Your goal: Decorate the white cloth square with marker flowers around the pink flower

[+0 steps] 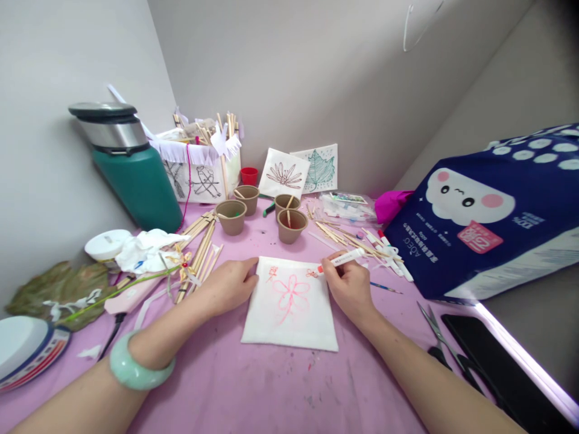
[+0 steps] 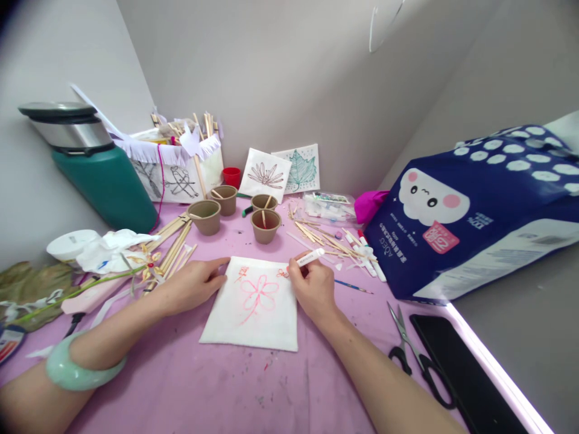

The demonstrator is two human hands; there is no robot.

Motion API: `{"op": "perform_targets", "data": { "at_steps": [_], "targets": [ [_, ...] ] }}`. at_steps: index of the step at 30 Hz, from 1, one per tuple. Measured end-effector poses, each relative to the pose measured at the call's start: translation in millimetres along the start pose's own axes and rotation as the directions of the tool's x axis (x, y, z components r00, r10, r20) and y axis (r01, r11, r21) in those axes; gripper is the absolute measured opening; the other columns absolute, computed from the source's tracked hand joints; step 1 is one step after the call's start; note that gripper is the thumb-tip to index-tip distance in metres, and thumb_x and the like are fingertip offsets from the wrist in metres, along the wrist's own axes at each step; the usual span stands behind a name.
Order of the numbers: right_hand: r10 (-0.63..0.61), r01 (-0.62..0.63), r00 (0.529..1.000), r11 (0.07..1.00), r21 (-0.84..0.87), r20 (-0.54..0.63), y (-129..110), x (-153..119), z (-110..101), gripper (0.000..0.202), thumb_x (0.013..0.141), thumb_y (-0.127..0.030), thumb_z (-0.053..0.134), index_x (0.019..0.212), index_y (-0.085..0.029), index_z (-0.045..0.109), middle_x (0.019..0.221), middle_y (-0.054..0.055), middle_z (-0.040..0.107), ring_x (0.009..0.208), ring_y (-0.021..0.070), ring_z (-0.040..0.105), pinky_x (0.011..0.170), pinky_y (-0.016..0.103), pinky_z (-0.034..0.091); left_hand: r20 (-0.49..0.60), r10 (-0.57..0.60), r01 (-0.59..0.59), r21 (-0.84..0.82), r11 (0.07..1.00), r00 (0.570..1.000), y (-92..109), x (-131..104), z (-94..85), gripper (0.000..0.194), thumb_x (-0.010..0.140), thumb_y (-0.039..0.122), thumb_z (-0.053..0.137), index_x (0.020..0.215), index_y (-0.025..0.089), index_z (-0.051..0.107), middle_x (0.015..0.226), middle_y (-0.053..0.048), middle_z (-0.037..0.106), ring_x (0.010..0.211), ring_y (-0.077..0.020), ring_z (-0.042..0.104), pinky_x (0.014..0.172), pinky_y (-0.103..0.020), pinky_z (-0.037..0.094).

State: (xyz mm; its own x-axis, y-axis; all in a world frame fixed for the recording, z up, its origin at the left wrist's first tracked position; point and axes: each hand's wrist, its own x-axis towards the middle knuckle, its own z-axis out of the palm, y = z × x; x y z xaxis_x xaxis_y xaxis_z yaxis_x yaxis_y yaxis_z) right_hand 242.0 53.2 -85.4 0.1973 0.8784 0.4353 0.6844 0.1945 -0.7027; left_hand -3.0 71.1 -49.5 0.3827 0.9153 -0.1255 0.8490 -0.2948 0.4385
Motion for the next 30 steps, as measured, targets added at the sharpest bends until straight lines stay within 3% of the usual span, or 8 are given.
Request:
{"op": "perform_targets", "data": {
  "at_steps": [30],
  "targets": [
    [0.036, -0.034, 0.996, 0.999, -0.024, 0.086, 3.7, -1.8, 3.8, 0.026, 0.081, -0.039, 0.051, 0.067, -0.018, 0.057, 0.052, -0.002, 0.055, 0.047, 0.0125, 0.05, 0.05, 0.024, 0.035, 0.003, -0.005, 0.005, 0.002, 1.0, 1.0, -0.1, 0.7, 0.9, 0.029, 0.083, 0.025, 0.04, 0.104, 0.02, 0.059, 0.066, -0.002, 0.063, 0.065, -0.0169, 0.058, 0.057, -0.025, 0.031]
  ]
}}
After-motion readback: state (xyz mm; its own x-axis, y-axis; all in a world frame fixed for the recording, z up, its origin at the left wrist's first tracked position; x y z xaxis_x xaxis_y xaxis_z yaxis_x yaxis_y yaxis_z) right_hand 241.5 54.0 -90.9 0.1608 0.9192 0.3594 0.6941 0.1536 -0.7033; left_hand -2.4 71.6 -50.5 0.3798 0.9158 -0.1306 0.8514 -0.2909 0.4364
